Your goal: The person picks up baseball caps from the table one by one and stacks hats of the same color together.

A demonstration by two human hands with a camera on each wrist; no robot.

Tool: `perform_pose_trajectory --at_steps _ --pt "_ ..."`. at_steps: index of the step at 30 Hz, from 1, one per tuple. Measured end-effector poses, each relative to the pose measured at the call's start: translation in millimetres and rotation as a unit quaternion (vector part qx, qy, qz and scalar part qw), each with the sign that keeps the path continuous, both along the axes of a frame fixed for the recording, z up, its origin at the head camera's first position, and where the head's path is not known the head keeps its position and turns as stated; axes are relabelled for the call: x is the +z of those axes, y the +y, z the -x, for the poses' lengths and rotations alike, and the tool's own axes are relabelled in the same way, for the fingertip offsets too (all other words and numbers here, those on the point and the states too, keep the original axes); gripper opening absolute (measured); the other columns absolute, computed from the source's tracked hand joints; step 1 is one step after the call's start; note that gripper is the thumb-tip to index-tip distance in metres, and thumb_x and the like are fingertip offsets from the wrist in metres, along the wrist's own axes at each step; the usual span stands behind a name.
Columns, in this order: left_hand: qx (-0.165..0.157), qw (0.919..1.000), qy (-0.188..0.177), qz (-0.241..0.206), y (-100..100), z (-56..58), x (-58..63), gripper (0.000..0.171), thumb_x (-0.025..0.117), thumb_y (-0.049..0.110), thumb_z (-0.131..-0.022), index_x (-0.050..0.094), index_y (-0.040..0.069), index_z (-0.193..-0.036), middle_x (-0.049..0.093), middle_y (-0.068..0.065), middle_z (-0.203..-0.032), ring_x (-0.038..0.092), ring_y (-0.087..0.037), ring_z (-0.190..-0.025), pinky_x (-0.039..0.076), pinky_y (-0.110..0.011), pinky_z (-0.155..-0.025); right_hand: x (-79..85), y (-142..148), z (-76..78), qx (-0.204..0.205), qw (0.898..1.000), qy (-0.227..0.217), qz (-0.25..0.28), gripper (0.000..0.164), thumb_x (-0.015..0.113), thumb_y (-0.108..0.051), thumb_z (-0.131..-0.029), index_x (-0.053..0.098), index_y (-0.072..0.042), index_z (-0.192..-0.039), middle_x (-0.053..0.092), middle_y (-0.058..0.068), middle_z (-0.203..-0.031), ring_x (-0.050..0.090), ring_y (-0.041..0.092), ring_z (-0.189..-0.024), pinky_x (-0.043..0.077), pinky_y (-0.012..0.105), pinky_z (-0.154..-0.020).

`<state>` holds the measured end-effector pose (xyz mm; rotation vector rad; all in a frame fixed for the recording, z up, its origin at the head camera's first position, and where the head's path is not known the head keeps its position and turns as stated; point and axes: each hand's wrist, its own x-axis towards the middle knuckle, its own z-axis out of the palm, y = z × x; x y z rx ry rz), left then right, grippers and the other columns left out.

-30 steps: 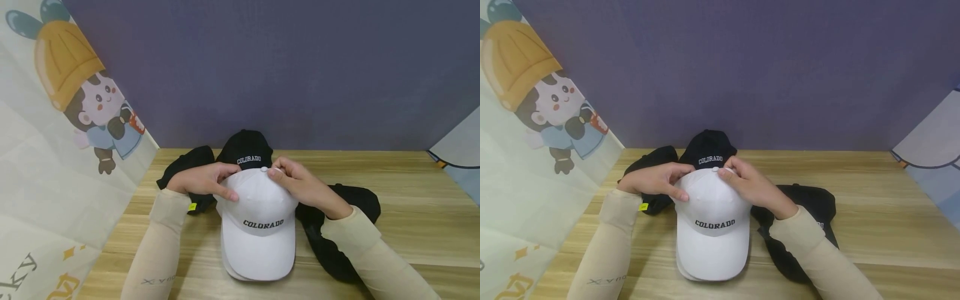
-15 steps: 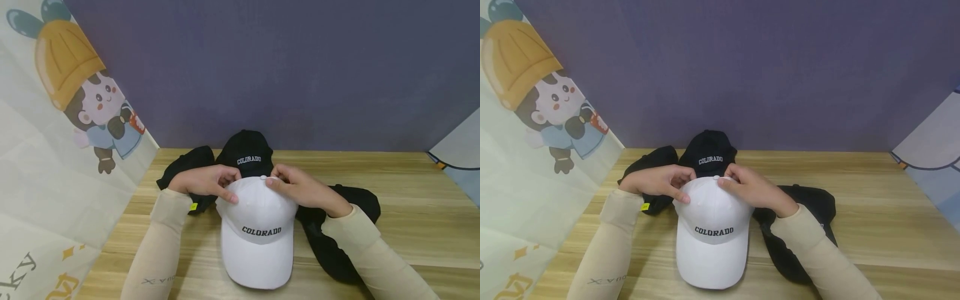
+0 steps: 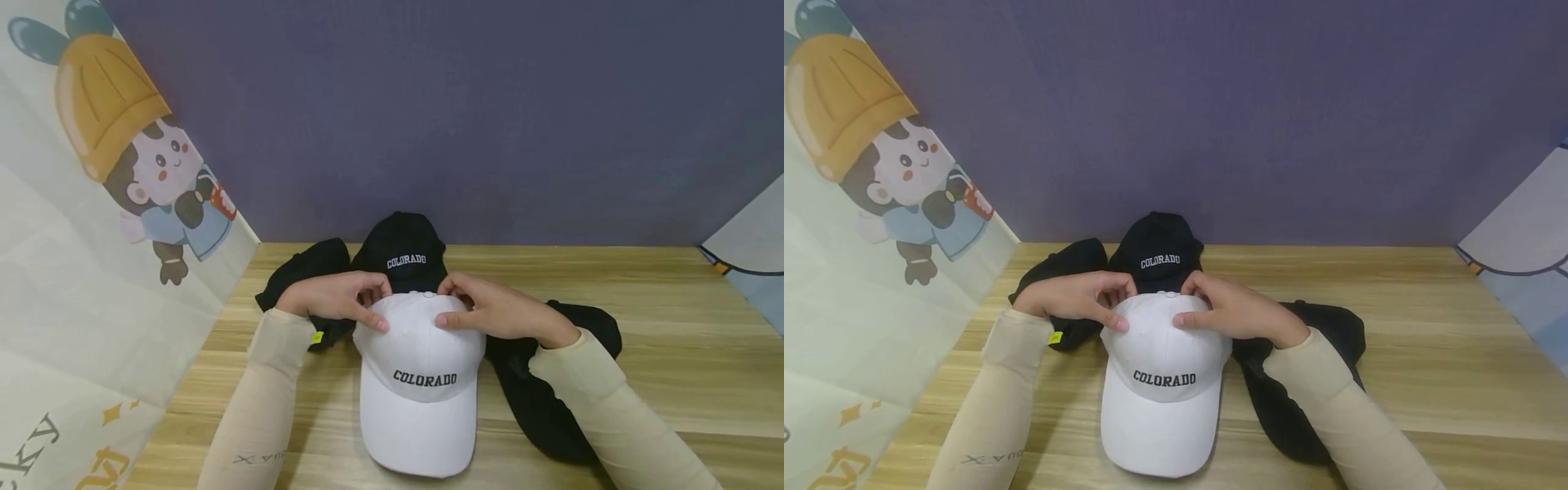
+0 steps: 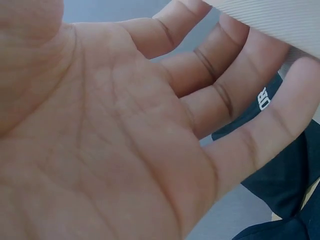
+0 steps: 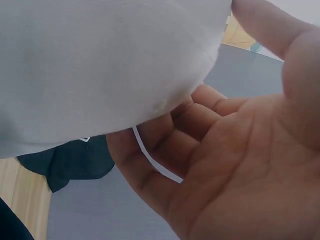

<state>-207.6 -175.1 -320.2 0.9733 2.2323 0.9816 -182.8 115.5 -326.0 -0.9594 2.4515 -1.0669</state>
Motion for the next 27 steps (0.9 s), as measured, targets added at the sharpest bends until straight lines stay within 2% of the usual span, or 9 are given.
perform_pose_trajectory --at_steps 7,15,23,27 --pt "0.020 0.9992 0.021 0.027 -1.0 1.5 -1.0 0.046 0.074 0.044 -0.070 0.054 0.016 -0.101 0.053 -0.007 -0.094 0.050 -0.022 -0.086 0.041 -0.034 -0.076 -0.9 0.6 1.2 -0.001 1.000 -0.001 -0.007 0.055 0.066 -0.052 -0.076 0.045 -0.019 -0.114 0.052 0.003 -0.099 0.050 0.022 -0.091 0.043 0.032 -0.074" --pt "0.035 0.9982 0.020 0.044 -0.6 2.0 -2.9 0.055 0.074 0.045 -0.070 0.049 0.015 -0.110 0.051 -0.008 -0.099 0.049 -0.023 -0.091 0.040 -0.030 -0.078 -6.6 -0.7 2.9 -0.002 1.000 0.005 -0.014 0.056 0.063 -0.053 -0.078 0.043 -0.018 -0.117 0.048 0.003 -0.104 0.048 0.021 -0.093 0.043 0.032 -0.075" --pt "0.031 0.9960 0.049 0.068 2.6 1.4 -4.2 0.071 0.070 0.054 -0.071 0.042 0.021 -0.127 0.043 0.002 -0.117 0.044 -0.016 -0.105 0.038 -0.029 -0.084 -7.5 -2.3 3.3 -0.009 0.999 0.020 -0.031 0.055 0.061 -0.054 -0.079 0.045 -0.018 -0.116 0.045 0.002 -0.105 0.045 0.019 -0.094 0.041 0.033 -0.077" --pt "0.023 0.9965 0.037 0.071 7.5 1.0 -6.3 0.076 0.070 0.056 -0.070 0.039 0.022 -0.130 0.042 0.007 -0.123 0.043 -0.012 -0.110 0.036 -0.026 -0.087 -8.7 -3.3 3.9 -0.012 0.999 0.027 -0.036 0.054 0.060 -0.055 -0.079 0.046 -0.018 -0.115 0.045 0.002 -0.104 0.045 0.018 -0.094 0.041 0.033 -0.077"
